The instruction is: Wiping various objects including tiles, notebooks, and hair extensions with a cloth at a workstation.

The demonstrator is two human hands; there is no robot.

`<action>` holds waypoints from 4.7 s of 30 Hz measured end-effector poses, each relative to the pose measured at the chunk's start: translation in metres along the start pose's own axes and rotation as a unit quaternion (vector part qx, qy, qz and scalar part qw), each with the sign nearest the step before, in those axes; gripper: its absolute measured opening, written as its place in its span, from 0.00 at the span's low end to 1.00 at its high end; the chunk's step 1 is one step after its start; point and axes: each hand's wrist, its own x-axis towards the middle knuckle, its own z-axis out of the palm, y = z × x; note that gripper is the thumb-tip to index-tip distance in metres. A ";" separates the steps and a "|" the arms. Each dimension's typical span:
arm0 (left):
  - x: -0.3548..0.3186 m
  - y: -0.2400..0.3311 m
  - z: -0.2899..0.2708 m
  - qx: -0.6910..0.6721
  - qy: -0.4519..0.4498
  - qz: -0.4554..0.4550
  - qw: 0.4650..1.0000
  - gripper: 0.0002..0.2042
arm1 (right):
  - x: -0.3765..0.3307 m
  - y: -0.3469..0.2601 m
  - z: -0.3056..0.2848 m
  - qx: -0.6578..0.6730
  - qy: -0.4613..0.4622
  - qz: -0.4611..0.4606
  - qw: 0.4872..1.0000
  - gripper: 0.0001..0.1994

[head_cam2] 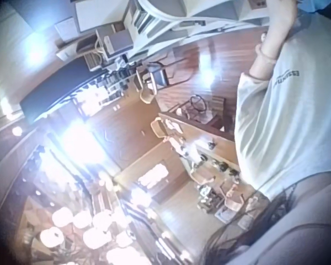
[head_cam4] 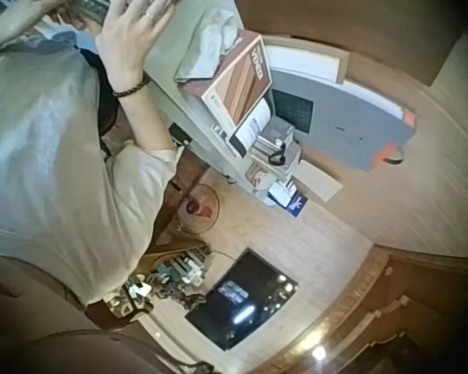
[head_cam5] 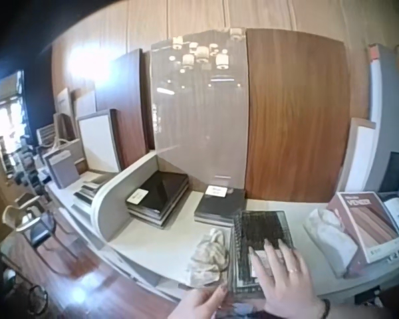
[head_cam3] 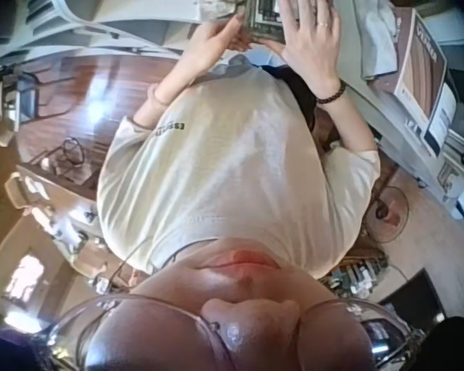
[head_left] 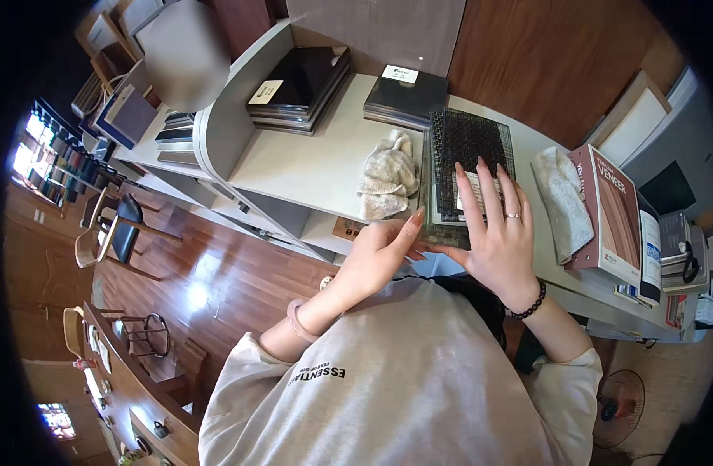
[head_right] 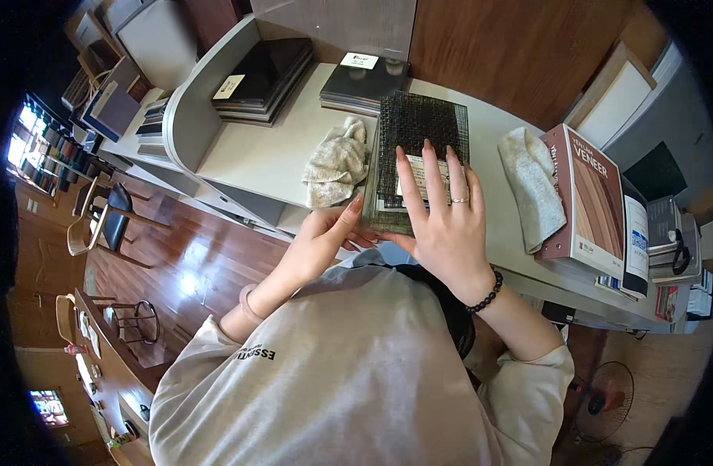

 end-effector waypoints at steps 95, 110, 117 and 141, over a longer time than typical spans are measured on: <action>0.134 0.109 0.039 -0.023 0.005 0.009 1.000 0.44 | -0.013 0.068 0.027 0.026 0.219 0.036 0.975 0.33; 0.183 0.127 0.053 0.070 -0.070 0.113 0.989 0.36 | -0.011 0.042 0.032 0.109 0.273 0.312 0.904 0.33; 0.200 0.131 0.063 0.040 -0.122 0.080 0.988 0.32 | -0.016 0.049 0.037 0.151 0.285 0.391 0.862 0.32; 0.289 0.124 0.047 0.184 -0.508 0.173 0.824 0.37 | -0.021 0.051 0.007 0.298 0.241 0.404 0.831 0.29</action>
